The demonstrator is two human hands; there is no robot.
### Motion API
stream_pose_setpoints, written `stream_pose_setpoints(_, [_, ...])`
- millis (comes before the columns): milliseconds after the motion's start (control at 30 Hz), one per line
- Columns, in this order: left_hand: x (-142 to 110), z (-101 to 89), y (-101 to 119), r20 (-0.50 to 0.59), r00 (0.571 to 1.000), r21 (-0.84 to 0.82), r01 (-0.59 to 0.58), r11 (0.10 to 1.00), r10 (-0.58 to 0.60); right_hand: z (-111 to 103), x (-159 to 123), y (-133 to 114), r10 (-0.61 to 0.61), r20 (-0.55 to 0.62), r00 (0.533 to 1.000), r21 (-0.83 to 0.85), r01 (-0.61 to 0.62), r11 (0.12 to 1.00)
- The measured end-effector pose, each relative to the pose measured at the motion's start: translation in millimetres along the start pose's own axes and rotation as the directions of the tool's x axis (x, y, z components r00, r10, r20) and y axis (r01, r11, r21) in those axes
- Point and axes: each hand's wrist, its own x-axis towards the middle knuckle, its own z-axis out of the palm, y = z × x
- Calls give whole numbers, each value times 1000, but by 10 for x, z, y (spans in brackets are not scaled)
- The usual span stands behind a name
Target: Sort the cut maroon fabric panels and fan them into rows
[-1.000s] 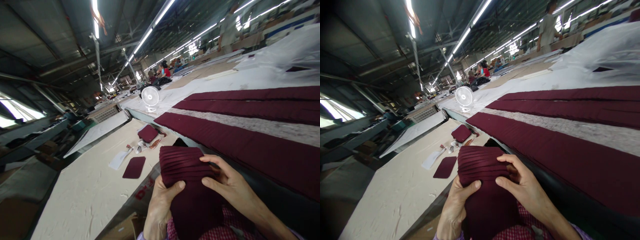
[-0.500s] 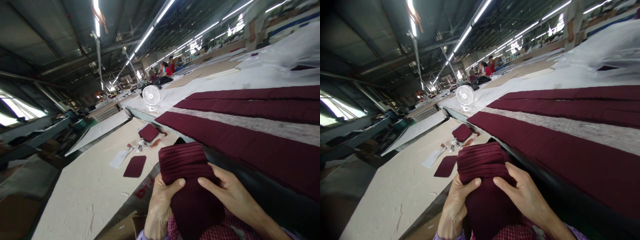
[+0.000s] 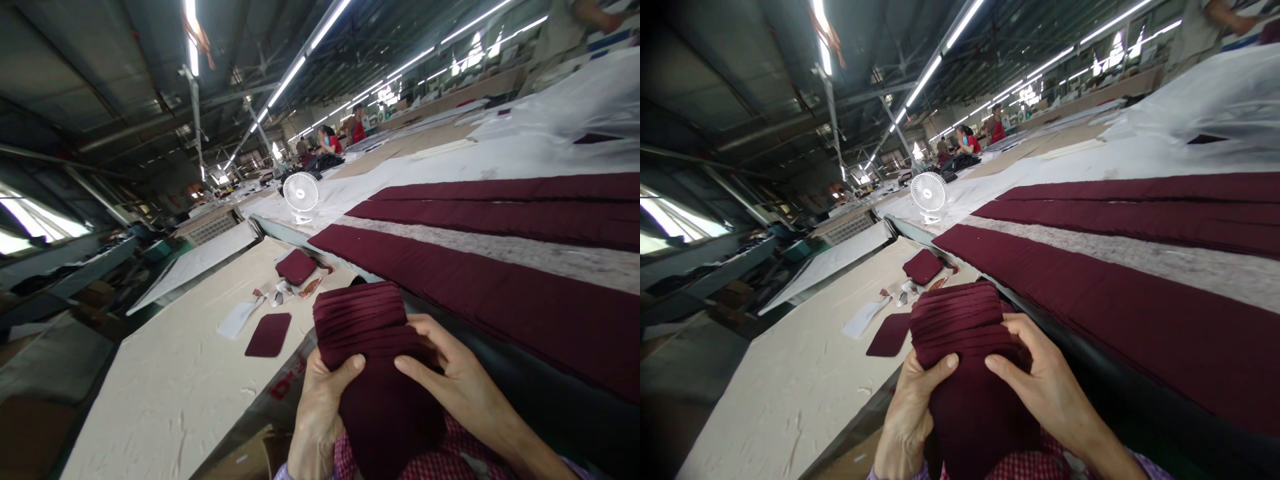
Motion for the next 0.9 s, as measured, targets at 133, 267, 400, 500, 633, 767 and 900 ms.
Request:
stream_pose_setpoints(133, [-4, -23, 20, 38, 999, 57, 10, 998, -12, -33, -1, 13, -142, -88, 986, -112, 132, 985])
stream_pose_setpoints(267, [-27, -31, 13, 99, 994, 83, 32, 996, -40, -62, 10, 1, -186, -82, 979, -169, 170, 971])
stream_pose_setpoints(400, [-41, -38, -1, 137, 990, 120, 27, 992, -44, -62, 24, -1, -205, -69, 976, -162, 192, 968])
stream_pose_setpoints(500, [-43, -41, -2, 136, 990, 136, 16, 991, -35, -57, 26, 8, -170, -43, 985, -119, 164, 979])
stream_pose_setpoints(633, [-36, -34, 9, 93, 995, 103, 19, 994, -28, -53, 12, 30, -43, -37, 998, -12, 42, 999])
stream_pose_setpoints(767, [-10, -19, 23, 10, 1000, 46, 4, 999, -4, -35, 9, 29, 60, 43, 997, 99, -64, 993])
stream_pose_setpoints(900, [21, 0, 31, -68, 996, -7, -57, 998, 56, 6, 15, -1, 71, 145, 987, 98, -86, 991])
